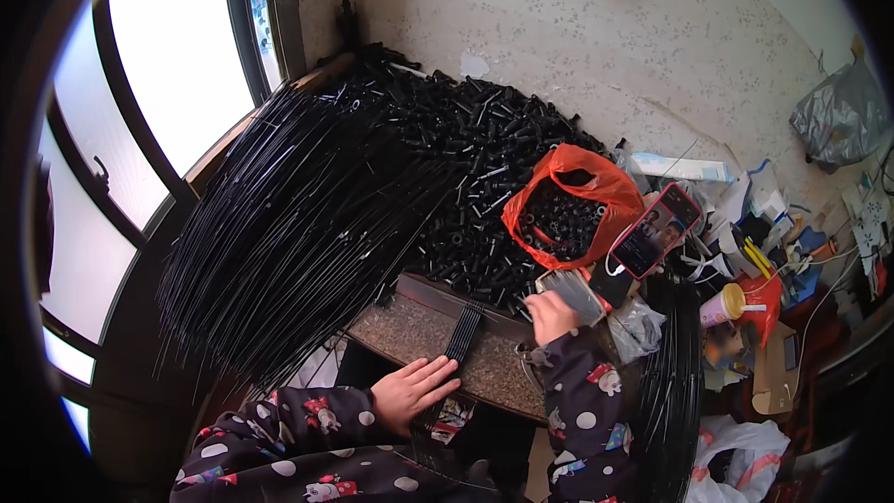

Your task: Processing and organizing bundles of black cables using a handheld tool.

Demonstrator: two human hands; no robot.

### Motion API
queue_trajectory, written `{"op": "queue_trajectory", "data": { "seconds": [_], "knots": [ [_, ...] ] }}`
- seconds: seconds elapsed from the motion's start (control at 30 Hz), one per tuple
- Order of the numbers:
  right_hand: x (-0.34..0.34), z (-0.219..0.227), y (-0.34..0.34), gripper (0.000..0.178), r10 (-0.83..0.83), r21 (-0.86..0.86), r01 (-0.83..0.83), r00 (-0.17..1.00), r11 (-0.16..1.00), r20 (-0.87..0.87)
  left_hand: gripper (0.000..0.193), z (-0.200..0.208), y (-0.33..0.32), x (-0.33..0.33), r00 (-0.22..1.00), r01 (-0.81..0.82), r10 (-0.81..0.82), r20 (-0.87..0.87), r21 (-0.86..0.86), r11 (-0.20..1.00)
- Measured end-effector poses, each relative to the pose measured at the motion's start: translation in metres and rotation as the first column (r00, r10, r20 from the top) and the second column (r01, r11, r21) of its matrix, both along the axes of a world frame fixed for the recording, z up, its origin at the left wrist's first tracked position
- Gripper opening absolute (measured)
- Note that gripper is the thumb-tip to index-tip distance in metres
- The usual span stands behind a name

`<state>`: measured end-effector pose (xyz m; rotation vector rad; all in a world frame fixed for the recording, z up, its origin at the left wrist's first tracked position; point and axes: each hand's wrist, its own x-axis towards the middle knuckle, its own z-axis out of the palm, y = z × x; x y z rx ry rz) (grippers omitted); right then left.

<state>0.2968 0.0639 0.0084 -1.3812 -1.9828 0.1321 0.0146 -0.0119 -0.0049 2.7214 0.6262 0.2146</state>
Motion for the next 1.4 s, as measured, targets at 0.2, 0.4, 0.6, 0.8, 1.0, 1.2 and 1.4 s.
{"op": "queue_trajectory", "data": {
  "seconds": [0.2,0.4,0.6,0.8,1.0,1.2,1.4],
  "knots": [
    [-0.03,-0.015,-0.01,0.01,0.009,-0.125,0.007,0.992,0.992,0.128,0.106,-0.004,0.001,0.001,1.0,0.01,-0.01,-0.007,-0.009,1.0],
    [-0.033,-0.015,-0.007,0.01,-0.014,-0.14,0.029,0.995,0.99,0.104,0.106,-0.003,0.003,0.001,1.0,0.014,-0.014,-0.011,-0.019,1.0],
    [-0.036,-0.016,-0.006,0.01,-0.033,-0.141,0.048,0.994,0.989,0.104,0.105,-0.003,0.005,0.002,1.0,0.013,-0.013,0.002,-0.013,1.0],
    [-0.037,-0.017,-0.007,0.012,-0.062,-0.136,0.078,0.991,0.988,0.119,0.089,-0.003,0.004,-0.002,1.0,0.01,-0.01,-0.004,0.006,1.0],
    [-0.034,-0.013,-0.007,0.014,-0.007,-0.143,0.019,0.997,0.99,0.081,0.088,-0.001,0.004,-0.001,1.0,0.02,-0.02,-0.01,0.01,1.0],
    [-0.039,-0.012,-0.008,0.014,-0.024,-0.14,0.037,0.995,0.989,0.093,0.088,-0.004,0.004,-0.001,0.999,0.006,-0.006,0.039,0.0,1.0],
    [-0.046,-0.01,-0.007,0.012,-0.053,-0.161,0.074,0.99,0.984,0.13,0.087,-0.004,0.005,-0.002,0.999,0.009,-0.009,0.033,0.003,1.0]
  ]
}}
